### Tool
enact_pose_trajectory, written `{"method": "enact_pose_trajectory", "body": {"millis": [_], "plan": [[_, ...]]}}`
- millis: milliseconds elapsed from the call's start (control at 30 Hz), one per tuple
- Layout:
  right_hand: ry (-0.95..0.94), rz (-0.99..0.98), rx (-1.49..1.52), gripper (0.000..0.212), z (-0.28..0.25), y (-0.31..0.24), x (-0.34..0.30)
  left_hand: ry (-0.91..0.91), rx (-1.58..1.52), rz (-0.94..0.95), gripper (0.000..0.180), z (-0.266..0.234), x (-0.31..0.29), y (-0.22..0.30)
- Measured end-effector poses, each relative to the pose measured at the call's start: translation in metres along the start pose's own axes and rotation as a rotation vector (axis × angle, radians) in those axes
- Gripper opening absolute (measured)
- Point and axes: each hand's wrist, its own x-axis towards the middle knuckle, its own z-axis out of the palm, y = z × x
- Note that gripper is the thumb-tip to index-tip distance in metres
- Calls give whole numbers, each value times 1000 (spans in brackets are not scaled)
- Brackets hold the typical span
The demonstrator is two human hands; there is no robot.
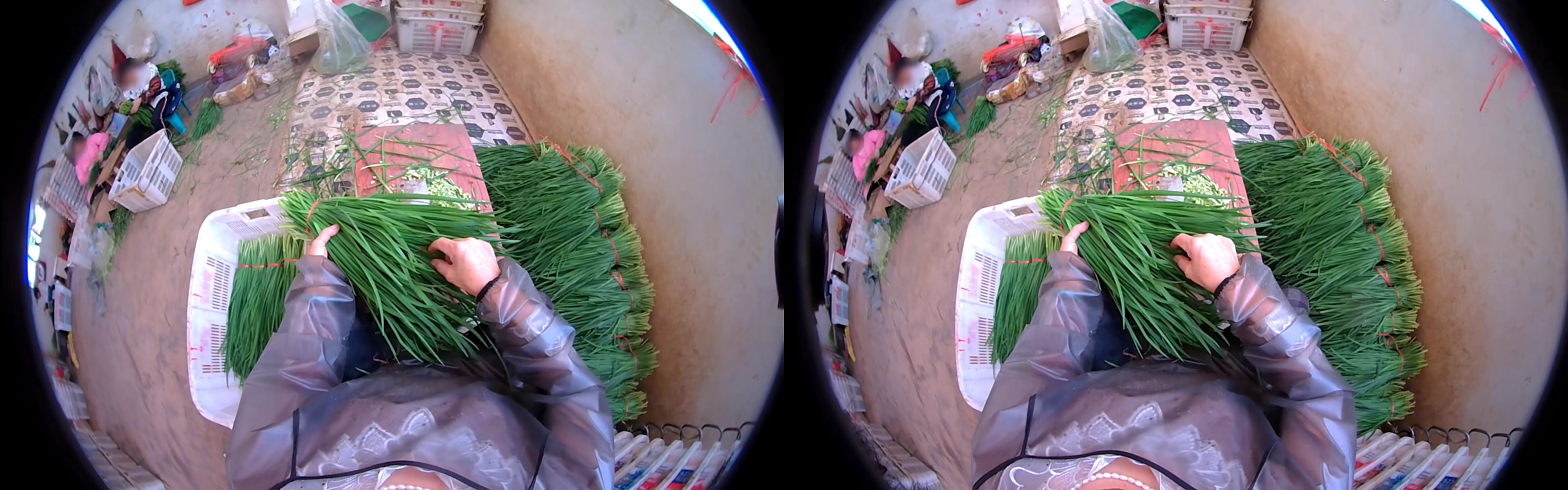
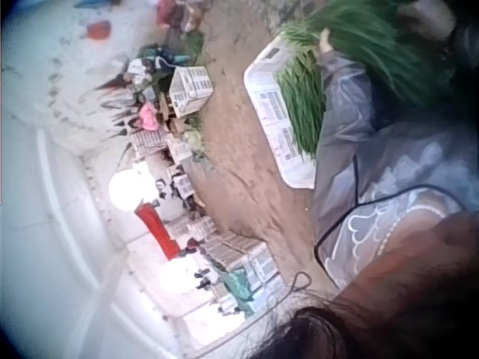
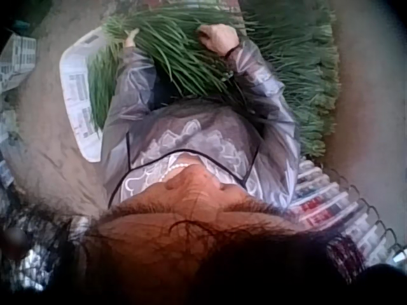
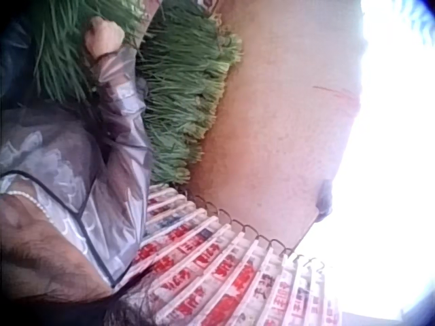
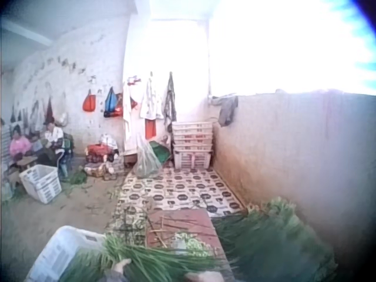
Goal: The person trims the ends of bundled green stalks with a cleaver and secures the bundles with rubber bands before placing them into a white crate.
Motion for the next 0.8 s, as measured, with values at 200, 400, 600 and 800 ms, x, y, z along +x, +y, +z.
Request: {"method": "enact_pose_trajectory", "body": {"millis": [200,400,600,800], "plan": [[130,-70,-14,24,17,-1,6,-54,-39,2,39,3,-1,-1],[180,-206,-122,20,25,-5,11,20,-32,-42,34,20,-18,2],[229,-121,139,11,23,-7,18,-70,-87,-32,34,5,-7,1],[156,-17,558,12,13,-14,26,-111,-79,-15,36,7,-8,1]]}}
